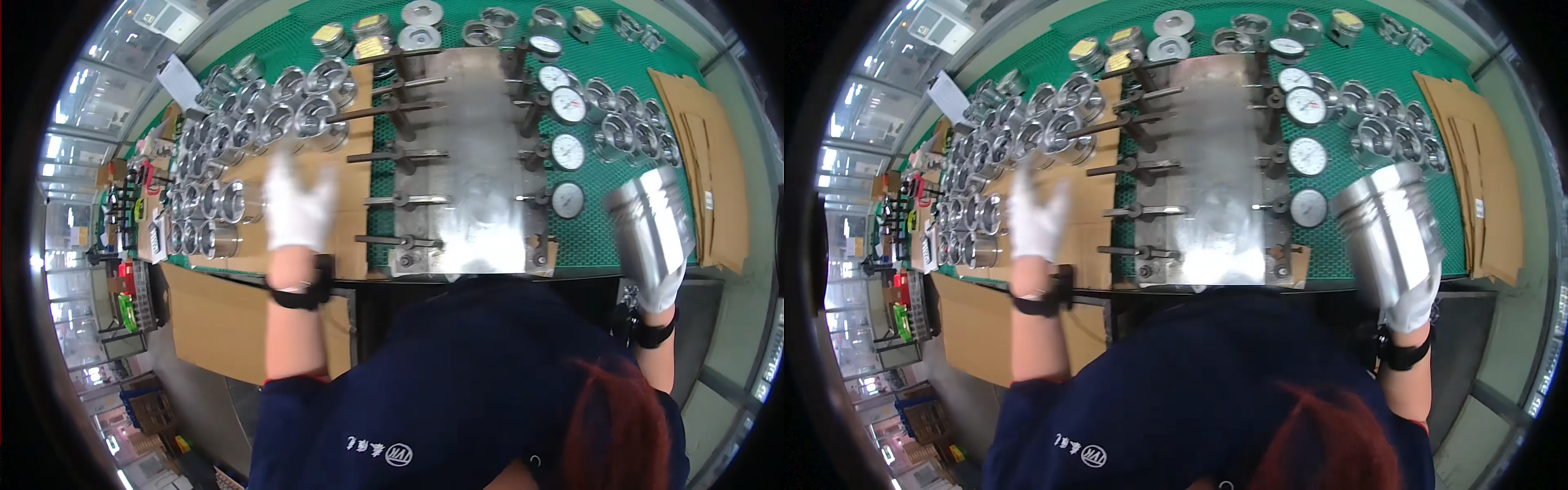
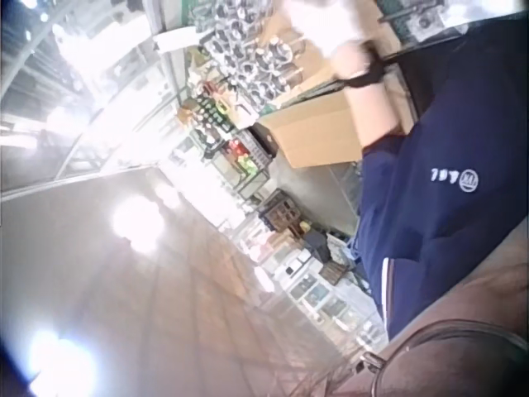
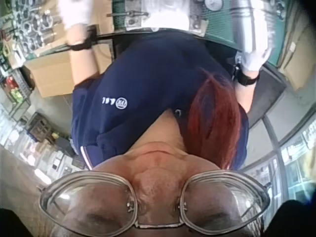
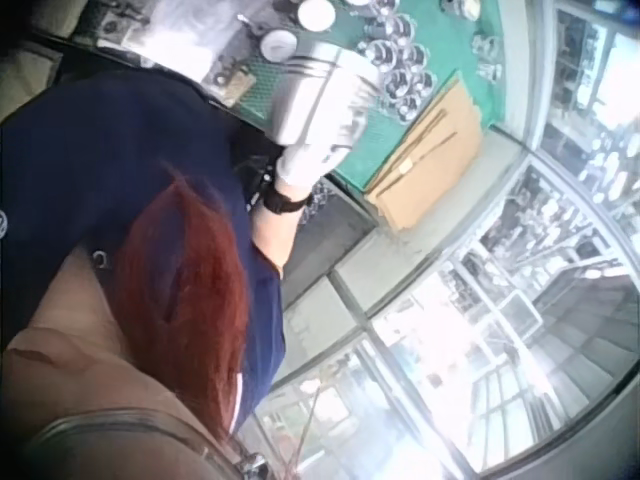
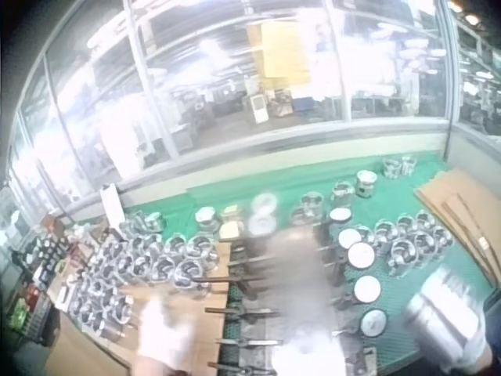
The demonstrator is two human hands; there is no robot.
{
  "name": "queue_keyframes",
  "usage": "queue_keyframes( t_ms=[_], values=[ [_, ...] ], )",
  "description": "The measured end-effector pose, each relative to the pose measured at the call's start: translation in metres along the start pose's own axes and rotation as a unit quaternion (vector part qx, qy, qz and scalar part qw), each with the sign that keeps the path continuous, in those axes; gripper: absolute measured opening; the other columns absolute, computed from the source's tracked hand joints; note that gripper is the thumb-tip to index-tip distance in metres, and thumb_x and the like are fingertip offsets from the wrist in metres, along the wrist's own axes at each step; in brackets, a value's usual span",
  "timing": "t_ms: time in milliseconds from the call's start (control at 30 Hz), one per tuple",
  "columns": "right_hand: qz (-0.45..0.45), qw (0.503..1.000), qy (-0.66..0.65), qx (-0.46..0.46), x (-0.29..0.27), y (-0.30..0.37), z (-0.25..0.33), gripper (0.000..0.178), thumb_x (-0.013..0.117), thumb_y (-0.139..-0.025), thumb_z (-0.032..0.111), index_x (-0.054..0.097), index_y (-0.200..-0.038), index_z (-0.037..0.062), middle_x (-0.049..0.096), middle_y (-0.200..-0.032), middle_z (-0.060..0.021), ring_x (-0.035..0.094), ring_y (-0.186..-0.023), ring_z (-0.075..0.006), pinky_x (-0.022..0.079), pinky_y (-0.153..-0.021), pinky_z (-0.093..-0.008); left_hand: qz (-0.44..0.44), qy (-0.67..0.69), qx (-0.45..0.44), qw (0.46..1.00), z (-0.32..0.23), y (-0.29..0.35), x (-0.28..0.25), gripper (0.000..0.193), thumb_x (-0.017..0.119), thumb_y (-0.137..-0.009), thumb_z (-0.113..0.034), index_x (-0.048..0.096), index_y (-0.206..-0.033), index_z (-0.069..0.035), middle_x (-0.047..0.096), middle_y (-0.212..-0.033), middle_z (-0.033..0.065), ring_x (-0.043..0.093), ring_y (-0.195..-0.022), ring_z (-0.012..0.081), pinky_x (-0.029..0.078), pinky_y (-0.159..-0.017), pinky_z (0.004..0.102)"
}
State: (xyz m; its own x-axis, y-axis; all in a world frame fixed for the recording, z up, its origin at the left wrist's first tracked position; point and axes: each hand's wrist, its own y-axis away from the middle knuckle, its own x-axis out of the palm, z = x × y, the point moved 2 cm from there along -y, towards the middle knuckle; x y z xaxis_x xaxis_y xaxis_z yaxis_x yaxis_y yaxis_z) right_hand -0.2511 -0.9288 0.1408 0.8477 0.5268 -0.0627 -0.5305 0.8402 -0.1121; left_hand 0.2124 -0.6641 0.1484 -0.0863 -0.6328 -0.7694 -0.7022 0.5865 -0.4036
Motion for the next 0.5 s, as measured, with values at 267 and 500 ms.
queue_keyframes(
  t_ms=[267,500],
  values=[
    [-0.058,0.96,0.048,0.271,-0.004,-0.088,-0.043,0.023,0.062,-0.091,0.023,0.063,-0.105,0.0048,0.067,-0.073,-0.0078,0.057,-0.049,-0.0134,0.044,-0.043,-0.0263,0.102,-0.339,-0.186,0.916,0.169,-0.011,-0.053,0.047,0.072,-0.084,-0.031,0.068,-0.118,0.001,0.072,-0.1,0.0263,0.07,-0.097,0.0417,0.055,-0.089,0.0461],
    [-0.075,0.903,-0.091,0.413,0.018,-0.158,-0.159,0.021,0.055,-0.099,0.027,0.066,-0.101,0.0092,0.068,-0.079,-0.0076,0.063,-0.062,-0.0204,0.053,-0.057,-0.0332,0.131,-0.353,-0.191,0.906,0.147,-0.018,-0.035,0.046,0.065,-0.09,-0.033,0.065,-0.123,-0.001,0.07,-0.106,0.0303,0.068,-0.101,0.0455,0.053,-0.09,0.0498]
  ],
)
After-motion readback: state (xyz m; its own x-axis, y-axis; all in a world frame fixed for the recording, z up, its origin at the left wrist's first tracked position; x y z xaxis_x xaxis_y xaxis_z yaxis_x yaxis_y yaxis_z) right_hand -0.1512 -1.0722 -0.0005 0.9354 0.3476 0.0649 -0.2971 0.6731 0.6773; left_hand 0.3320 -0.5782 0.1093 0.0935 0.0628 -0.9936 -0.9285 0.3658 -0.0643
